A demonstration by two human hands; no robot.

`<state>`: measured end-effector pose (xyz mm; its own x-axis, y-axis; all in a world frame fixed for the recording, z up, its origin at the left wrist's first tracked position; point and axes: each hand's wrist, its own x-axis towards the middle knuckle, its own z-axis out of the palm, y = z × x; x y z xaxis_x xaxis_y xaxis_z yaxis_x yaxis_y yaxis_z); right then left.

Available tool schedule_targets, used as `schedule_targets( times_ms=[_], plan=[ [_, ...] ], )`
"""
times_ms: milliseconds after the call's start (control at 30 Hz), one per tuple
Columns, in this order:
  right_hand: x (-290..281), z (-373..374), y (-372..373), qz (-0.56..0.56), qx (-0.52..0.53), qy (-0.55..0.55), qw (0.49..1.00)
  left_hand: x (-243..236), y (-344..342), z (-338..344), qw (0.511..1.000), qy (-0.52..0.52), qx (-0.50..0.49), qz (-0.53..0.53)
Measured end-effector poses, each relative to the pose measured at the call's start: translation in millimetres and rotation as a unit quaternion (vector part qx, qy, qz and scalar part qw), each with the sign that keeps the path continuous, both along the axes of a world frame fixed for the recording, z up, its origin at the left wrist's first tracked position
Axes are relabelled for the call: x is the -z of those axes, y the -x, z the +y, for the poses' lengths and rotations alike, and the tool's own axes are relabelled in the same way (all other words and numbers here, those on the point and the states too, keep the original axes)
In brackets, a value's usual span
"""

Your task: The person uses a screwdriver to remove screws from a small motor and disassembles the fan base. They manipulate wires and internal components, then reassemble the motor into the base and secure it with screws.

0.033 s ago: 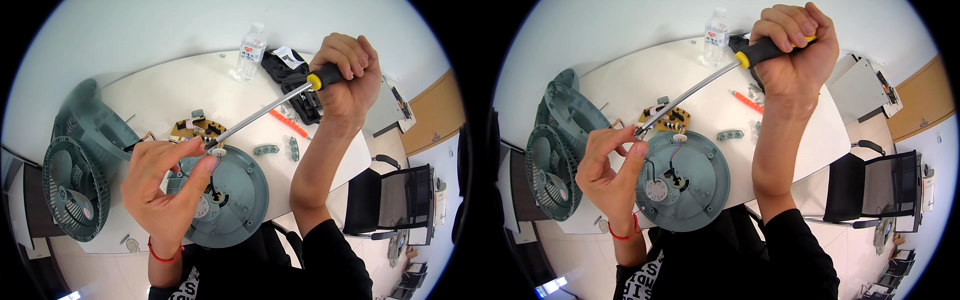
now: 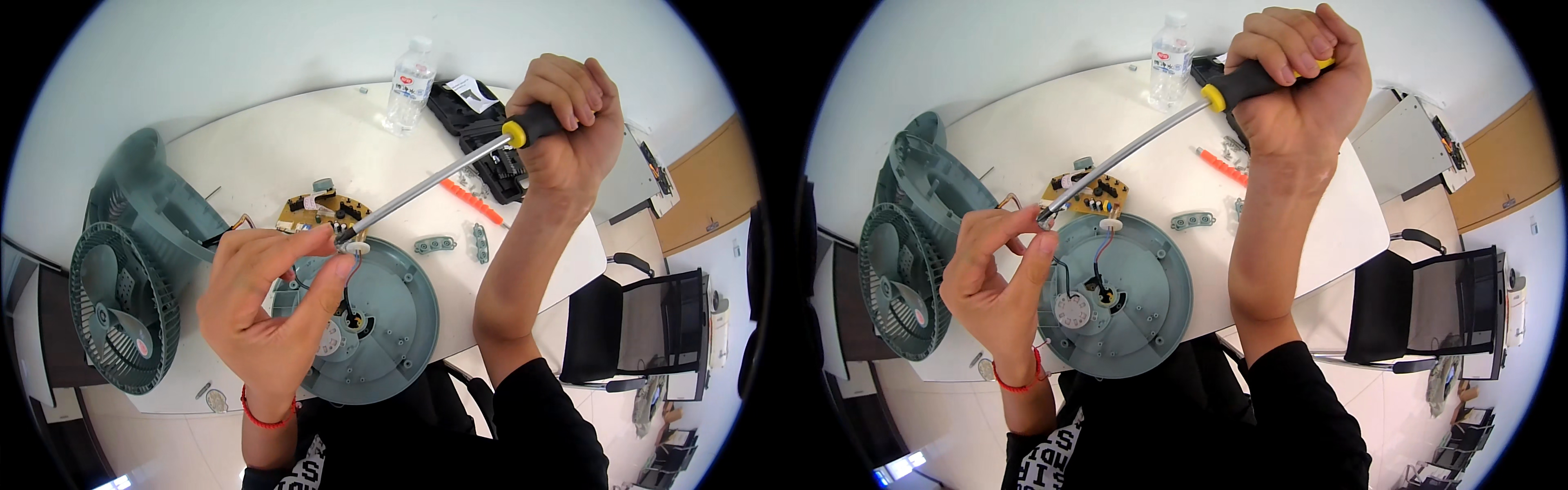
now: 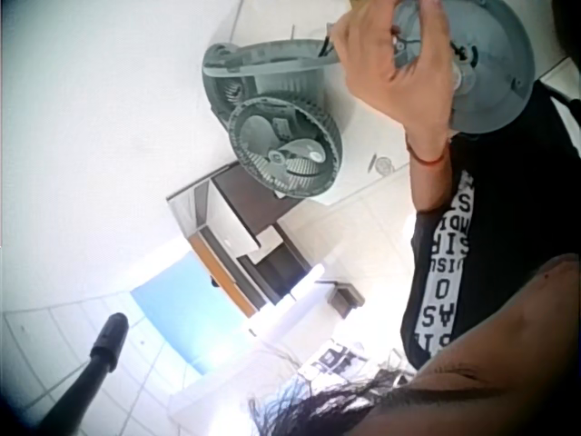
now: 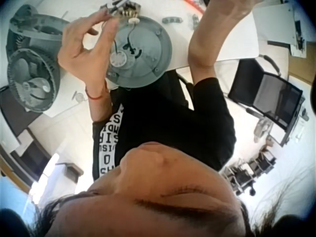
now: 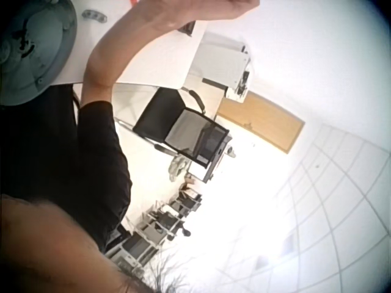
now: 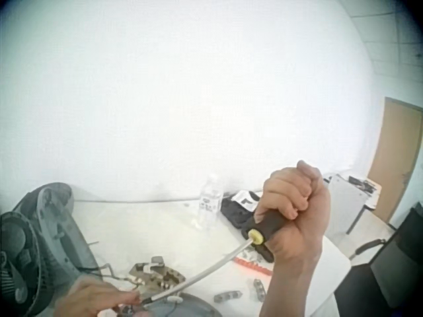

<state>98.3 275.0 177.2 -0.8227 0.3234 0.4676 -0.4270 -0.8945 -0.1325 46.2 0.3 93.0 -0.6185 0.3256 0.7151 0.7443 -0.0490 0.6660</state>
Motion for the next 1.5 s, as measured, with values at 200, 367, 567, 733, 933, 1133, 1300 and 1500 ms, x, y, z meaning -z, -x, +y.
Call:
schedule_targets(
  times_ms=[200, 367, 567, 733, 933, 1133, 1300, 1500],
  plan=[
    [2.6, 2.3, 2.6, 0.008, -0.005, -0.013, 1.0, 2.0, 6.3, 4.0, 1.0, -0.018, 0.0, 0.02],
    [2.9, 5.2, 2.7, 0.004, -0.022, -0.028, 0.999, 1.6, 5.8, 4.4, 0.999, -0.014, -0.021, 0.031],
    [-4.6, 1.6, -3.1, 0.012, -0.005, -0.077, 0.997, 0.1, 5.9, 2.6, 0.998, 0.027, -0.035, 0.048],
    [-13.4, 11.1, -29.3, 0.011, 0.081, -0.169, 0.982, -4.3, 5.5, 5.6, 0.984, 0.154, 0.041, 0.073],
    [-18.9, 17.1, -122.6, 0.084, 0.331, -0.337, 0.877, 5.1, -20.4, 21.0, 0.924, 0.326, 0.095, 0.174],
    [39.8, -48.2, -194.4, 0.02, 0.595, -0.367, 0.715, 38.8, -39.5, 55.7, 0.831, 0.42, 0.097, 0.352],
    [97.2, -87.3, -211.4, -0.049, 0.692, -0.312, 0.649, 45.9, -44.7, 71.4, 0.82, 0.445, 0.121, 0.339],
    [134.5, -123.6, -234.8, -0.021, 0.577, -0.217, 0.787, 46.3, -59.7, 65.8, 0.852, 0.375, 0.133, 0.341]
  ],
)
